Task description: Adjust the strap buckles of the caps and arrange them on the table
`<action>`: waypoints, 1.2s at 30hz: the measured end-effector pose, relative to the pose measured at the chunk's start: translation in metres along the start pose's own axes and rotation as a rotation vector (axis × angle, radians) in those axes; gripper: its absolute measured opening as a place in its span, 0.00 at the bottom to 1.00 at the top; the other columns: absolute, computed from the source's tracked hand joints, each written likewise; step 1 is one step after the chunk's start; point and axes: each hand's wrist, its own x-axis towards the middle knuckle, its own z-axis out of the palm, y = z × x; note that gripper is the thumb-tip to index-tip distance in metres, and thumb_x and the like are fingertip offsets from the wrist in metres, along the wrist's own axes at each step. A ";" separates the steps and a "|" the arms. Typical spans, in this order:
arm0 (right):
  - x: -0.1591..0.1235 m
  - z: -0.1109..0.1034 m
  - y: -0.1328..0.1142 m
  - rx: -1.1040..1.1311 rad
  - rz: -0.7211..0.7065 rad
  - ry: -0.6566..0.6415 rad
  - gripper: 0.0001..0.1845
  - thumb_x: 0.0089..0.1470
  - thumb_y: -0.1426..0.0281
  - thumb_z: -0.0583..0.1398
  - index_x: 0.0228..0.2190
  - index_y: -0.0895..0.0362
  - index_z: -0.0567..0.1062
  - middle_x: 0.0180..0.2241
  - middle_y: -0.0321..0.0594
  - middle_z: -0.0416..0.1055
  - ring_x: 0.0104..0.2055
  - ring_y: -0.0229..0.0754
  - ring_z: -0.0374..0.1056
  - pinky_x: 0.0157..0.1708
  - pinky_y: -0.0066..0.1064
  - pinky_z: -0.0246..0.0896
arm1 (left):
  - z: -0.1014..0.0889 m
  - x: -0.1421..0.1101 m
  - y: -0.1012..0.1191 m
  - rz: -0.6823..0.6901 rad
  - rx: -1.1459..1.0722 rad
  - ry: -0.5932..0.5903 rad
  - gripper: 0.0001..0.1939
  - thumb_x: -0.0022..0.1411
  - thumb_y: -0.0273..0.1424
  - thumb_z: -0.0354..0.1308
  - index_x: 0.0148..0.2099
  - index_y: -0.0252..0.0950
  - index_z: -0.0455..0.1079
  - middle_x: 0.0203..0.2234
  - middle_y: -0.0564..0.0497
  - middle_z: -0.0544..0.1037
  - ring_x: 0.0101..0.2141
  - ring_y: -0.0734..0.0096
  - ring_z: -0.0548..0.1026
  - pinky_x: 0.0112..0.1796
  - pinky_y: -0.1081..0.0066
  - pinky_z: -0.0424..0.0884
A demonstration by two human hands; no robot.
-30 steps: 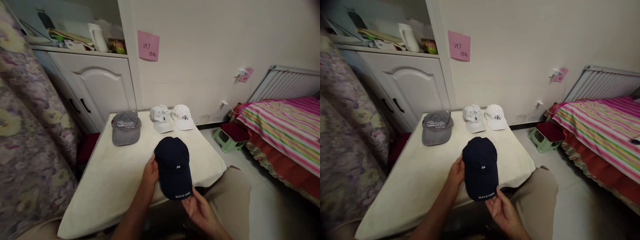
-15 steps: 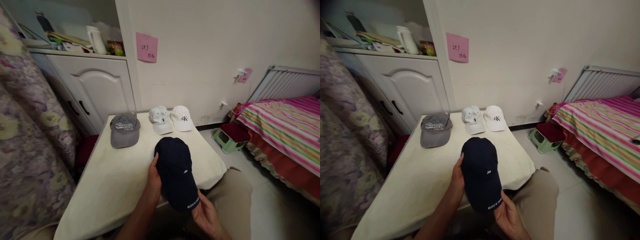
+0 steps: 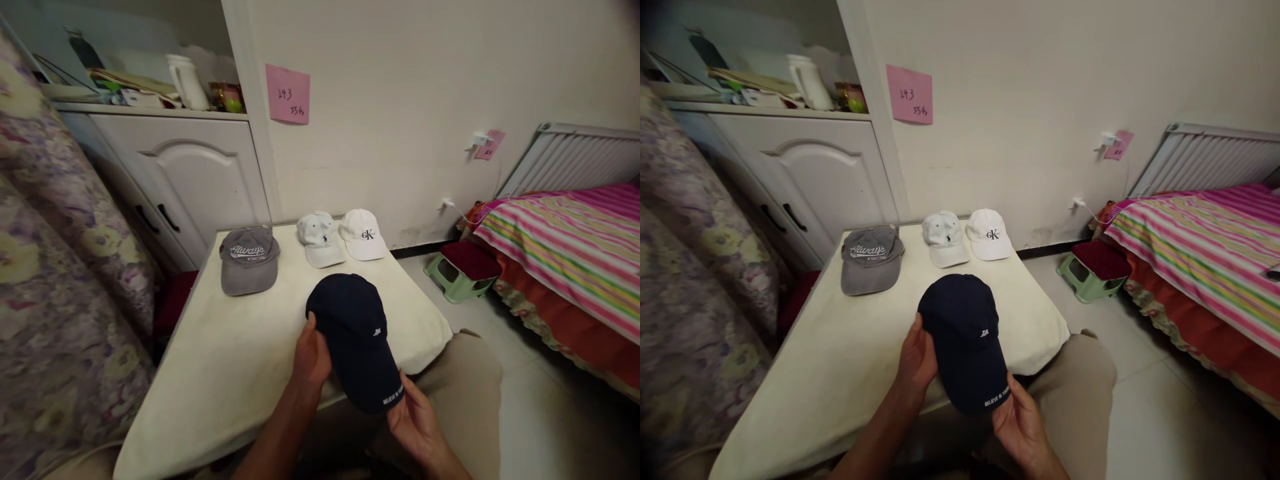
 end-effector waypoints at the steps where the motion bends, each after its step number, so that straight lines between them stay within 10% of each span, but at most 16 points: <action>1: 0.000 0.001 0.000 0.005 0.005 0.005 0.10 0.51 0.75 0.68 0.38 0.59 0.81 0.41 0.42 0.82 0.43 0.40 0.78 0.48 0.30 0.73 | 0.002 -0.003 -0.001 -0.009 0.001 0.013 0.21 0.64 0.36 0.60 0.57 0.35 0.73 0.52 0.44 0.79 0.58 0.51 0.71 0.61 0.53 0.62; 9: -0.003 0.009 0.003 -0.017 0.025 -0.010 0.12 0.47 0.75 0.70 0.37 0.59 0.81 0.39 0.41 0.82 0.42 0.40 0.79 0.44 0.27 0.73 | 0.012 -0.014 -0.005 -0.148 -0.067 0.166 0.23 0.63 0.30 0.62 0.59 0.31 0.70 0.46 0.41 0.82 0.51 0.53 0.77 0.60 0.53 0.64; 16: -0.004 0.007 0.002 -0.063 0.012 -0.018 0.13 0.48 0.73 0.70 0.39 0.58 0.81 0.42 0.42 0.81 0.45 0.41 0.78 0.50 0.32 0.70 | 0.010 -0.014 -0.005 -0.285 -0.130 0.002 0.26 0.66 0.42 0.57 0.62 0.33 0.69 0.47 0.42 0.81 0.56 0.51 0.73 0.63 0.51 0.57; 36: -0.013 -0.003 -0.023 -0.238 -0.086 0.022 0.19 0.40 0.72 0.74 0.38 0.58 0.81 0.42 0.43 0.82 0.43 0.44 0.78 0.49 0.36 0.69 | 0.007 -0.003 0.004 -0.090 -0.002 0.084 0.31 0.67 0.49 0.50 0.64 0.37 0.66 0.57 0.45 0.75 0.62 0.55 0.65 0.62 0.57 0.62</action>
